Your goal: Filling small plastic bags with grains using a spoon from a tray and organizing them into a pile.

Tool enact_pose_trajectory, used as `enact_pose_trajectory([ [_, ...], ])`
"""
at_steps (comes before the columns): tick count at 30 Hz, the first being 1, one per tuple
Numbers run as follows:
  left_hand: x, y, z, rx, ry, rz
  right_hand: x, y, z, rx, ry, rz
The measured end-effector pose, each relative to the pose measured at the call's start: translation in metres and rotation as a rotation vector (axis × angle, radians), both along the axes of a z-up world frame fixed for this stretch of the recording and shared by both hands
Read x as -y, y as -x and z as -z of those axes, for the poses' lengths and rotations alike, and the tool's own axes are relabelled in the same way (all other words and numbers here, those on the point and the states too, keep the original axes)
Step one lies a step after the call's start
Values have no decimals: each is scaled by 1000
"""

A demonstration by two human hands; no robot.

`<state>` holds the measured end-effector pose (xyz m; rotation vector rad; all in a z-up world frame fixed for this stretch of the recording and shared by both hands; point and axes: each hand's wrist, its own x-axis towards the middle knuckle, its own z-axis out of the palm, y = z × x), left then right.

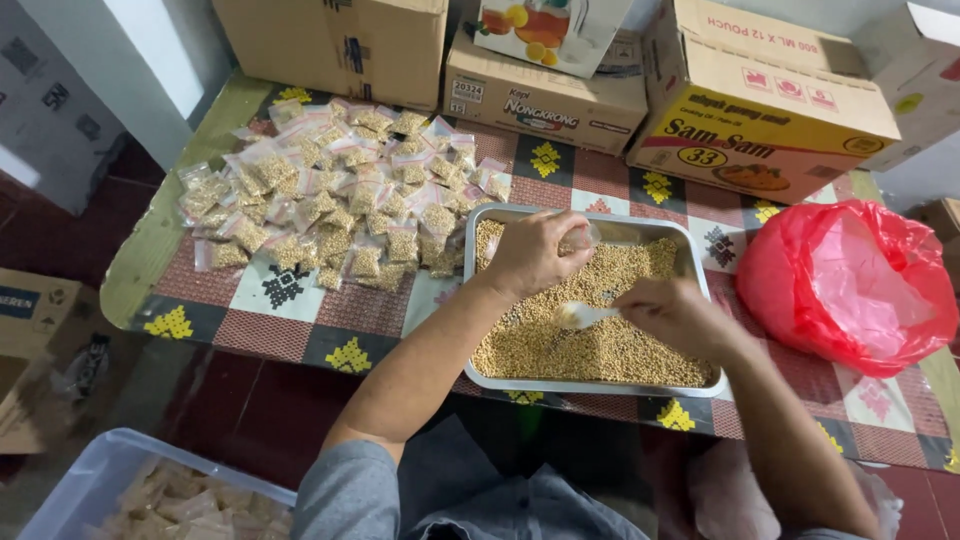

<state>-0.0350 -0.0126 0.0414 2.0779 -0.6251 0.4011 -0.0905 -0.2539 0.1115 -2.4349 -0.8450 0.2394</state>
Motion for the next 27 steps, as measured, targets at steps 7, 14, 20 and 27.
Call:
enact_pose_trajectory([
  [7, 4, -5, 5, 263, -70, 45, 21, -12, -65, 320, 282, 127],
  [14, 5, 2, -3, 45, -127, 72, 5, -16, -92, 467, 458, 83],
  [20, 1, 9, -18, -98, -143, 106, -29, -7, -100, 590, 766, 164],
  [27, -1, 9, -16, -77, -36, 58, -28, 18, -106, 621, 742, 305],
])
